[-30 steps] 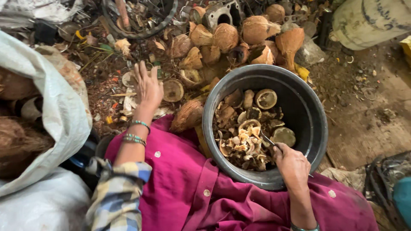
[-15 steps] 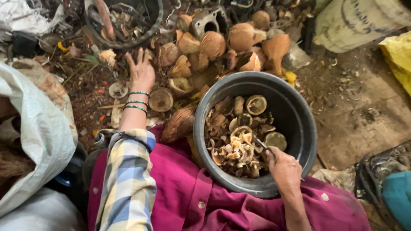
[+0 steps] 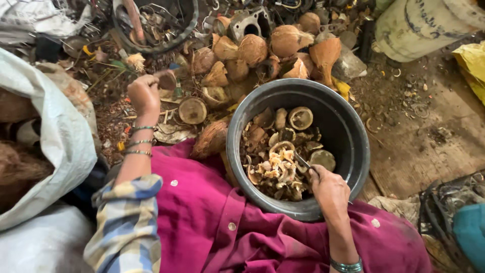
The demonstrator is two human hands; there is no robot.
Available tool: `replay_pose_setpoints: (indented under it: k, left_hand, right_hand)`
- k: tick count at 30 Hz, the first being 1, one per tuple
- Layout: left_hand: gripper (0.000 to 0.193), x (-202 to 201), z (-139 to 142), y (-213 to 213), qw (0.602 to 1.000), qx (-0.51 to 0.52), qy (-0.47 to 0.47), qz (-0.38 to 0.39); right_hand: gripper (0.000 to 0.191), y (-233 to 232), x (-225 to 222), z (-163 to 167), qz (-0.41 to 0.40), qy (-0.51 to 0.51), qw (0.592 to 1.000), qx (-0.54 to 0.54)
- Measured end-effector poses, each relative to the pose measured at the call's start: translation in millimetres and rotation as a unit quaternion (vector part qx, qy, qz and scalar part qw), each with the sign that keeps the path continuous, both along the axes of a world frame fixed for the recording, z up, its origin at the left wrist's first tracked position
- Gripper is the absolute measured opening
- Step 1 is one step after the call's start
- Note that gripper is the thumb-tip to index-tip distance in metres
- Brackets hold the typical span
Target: The person sits on the floor holding a cracked coconut shell in one hand and a small knife in the other, scraping the dried coconut kernel out of the shell into a large basin filled with shells and kernel pieces. They then reach into a sack of coconut shells to pick up the next shell and continue extracting.
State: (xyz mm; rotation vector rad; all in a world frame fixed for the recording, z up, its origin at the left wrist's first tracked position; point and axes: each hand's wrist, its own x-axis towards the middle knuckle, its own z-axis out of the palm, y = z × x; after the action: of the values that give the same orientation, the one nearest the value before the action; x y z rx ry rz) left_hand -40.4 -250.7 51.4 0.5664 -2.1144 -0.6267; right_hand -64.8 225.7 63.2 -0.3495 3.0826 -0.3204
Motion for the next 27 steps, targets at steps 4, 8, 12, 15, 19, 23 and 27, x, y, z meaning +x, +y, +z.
replay_pose_setpoints:
  k: [4, 8, 12, 15, 19, 23, 27]
  left_hand:
    - [0.015, 16, 11, 21, 0.995, 0.071, -0.069, -0.022]
    - [0.029, 33, 35, 58, 0.951, 0.259, -0.144, -0.087]
    - [0.032, 33, 58, 124, 0.932, 0.277, -0.081, -0.221]
    - [0.03, 30, 64, 185, 0.916, 0.263, -0.087, -0.291]
    - [0.028, 24, 62, 259, 0.931, 0.173, -0.081, -0.312]
    - [0.028, 25, 56, 301, 0.908, 0.274, -0.077, -0.306]
    - [0.035, 32, 43, 322, 0.836, 0.428, -0.041, -0.339]
  right_hand:
    - [0.023, 4, 2, 5, -0.004, 0.039, 0.999, -0.023]
    - [0.027, 6, 3, 11, 0.007, -0.005, 0.973, -0.23]
    - [0.03, 4, 8, 16, 0.005, -0.144, 0.884, -0.445]
    - [0.032, 0, 12, 15, -0.026, -0.24, 0.81, -0.534]
    - [0.033, 0, 14, 13, -0.052, -0.32, 0.697, -0.64]
    - [0.031, 8, 9, 19, -0.047, -0.219, 0.731, -0.644]
    - [0.026, 12, 9, 27, -0.056, -0.158, 0.757, -0.631]
